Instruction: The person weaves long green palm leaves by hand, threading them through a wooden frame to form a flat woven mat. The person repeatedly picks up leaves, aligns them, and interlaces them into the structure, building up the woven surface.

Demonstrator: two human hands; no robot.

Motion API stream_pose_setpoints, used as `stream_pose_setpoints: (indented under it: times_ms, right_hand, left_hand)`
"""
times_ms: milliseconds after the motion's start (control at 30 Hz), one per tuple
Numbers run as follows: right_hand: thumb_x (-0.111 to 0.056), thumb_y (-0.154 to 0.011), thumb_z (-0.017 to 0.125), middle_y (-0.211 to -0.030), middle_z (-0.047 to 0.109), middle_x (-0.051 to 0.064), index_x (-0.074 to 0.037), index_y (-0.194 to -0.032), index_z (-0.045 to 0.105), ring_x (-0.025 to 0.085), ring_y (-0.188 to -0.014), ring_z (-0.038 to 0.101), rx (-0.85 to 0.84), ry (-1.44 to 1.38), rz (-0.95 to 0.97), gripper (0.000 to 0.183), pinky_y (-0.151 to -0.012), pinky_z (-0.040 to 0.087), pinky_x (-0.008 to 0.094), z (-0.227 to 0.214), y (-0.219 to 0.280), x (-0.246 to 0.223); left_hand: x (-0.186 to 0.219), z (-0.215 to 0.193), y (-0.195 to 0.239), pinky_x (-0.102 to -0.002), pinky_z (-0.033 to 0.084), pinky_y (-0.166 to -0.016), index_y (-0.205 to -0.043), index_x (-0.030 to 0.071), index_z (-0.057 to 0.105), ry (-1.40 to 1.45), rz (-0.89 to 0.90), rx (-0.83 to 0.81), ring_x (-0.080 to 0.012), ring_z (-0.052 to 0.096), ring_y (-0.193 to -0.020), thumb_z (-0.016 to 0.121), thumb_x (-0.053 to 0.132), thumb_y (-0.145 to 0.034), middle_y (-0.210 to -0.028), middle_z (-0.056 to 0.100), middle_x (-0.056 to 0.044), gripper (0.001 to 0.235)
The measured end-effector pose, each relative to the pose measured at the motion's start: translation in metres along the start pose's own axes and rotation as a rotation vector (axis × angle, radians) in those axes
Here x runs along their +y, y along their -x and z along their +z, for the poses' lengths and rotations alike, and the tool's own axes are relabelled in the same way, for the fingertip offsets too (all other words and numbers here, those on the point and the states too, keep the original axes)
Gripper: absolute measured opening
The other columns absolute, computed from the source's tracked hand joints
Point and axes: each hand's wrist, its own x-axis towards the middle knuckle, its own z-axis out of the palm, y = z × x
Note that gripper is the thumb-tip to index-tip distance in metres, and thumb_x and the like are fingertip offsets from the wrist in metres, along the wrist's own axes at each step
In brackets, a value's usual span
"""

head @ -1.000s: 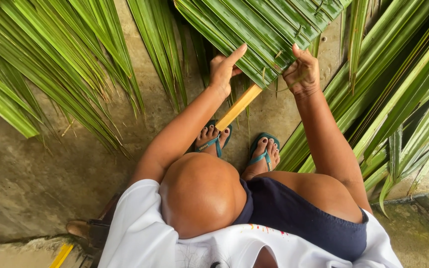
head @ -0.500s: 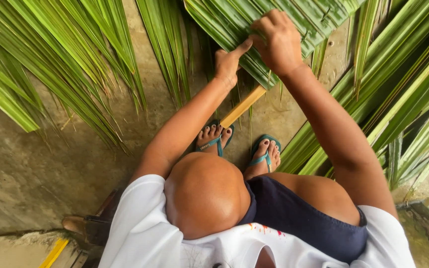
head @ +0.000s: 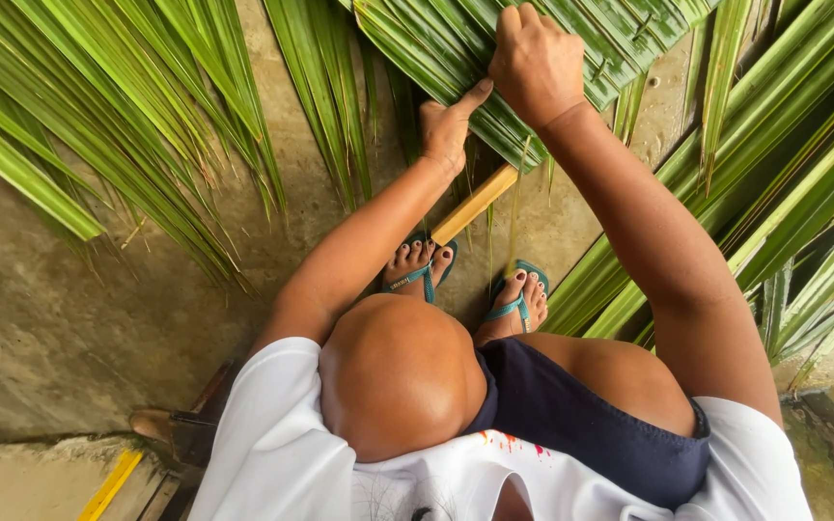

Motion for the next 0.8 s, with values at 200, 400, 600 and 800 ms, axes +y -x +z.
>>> stream_pose_setpoints:
  times_ms: [200, 400, 600, 800]
  right_hand:
    - [0.005, -0.084, 0.059, -0.084, 0.054, -0.004, -0.019, -0.096, 0.056, 0.006, -0.059, 0.042, 0.048, -0.167, -0.167, 0.027, -0.038, 0.028, 0.021, -0.024, 0.002, 0.004]
    - [0.013, -0.086, 0.058, -0.115, 0.069, 0.002, -0.013, -0.127, 0.076, 0.014, -0.087, 0.065, -0.167, -0.408, -0.207, 0.053, -0.05, 0.054, 0.018, -0.062, 0.003, -0.009]
    - [0.019, -0.099, 0.054, -0.119, 0.066, 0.018, 0.002, -0.131, 0.066, 0.028, -0.106, 0.064, -0.04, -0.923, 0.327, 0.039, -0.094, 0.058, 0.032, -0.11, 0.062, 0.029]
    - [0.013, -0.109, 0.059, -0.102, 0.069, 0.015, 0.003, -0.113, 0.073, 0.017, -0.081, 0.067, 0.049, -0.953, 0.645, 0.017, -0.069, 0.06, 0.019, -0.138, 0.172, 0.039]
  left_hand:
    - [-0.001, 0.001, -0.006, -0.032, 0.024, -0.054, -0.051, 0.023, 0.024, -0.074, 0.005, -0.029, -0.0129, 0.023, -0.057, 0.095, 0.042, -0.047, -0.058, 0.024, 0.007, 0.074]
    - [-0.019, 0.006, -0.022, -0.037, 0.019, -0.052, -0.055, 0.018, 0.028, -0.141, 0.041, 0.04, -0.0144, 0.023, -0.06, 0.091, 0.05, -0.05, -0.06, 0.03, 0.003, 0.07]
    - [0.022, 0.005, 0.004, -0.043, 0.034, -0.064, -0.064, 0.021, 0.02, -0.178, -0.088, 0.071, -0.0144, 0.03, -0.061, 0.09, 0.047, -0.058, -0.064, 0.025, 0.004, 0.075]
    - [0.071, -0.016, 0.046, -0.036, 0.062, -0.083, -0.101, 0.005, 0.051, -0.111, -0.284, -0.142, -0.0205, 0.059, -0.074, 0.074, 0.063, -0.052, -0.077, 0.053, -0.006, 0.079]
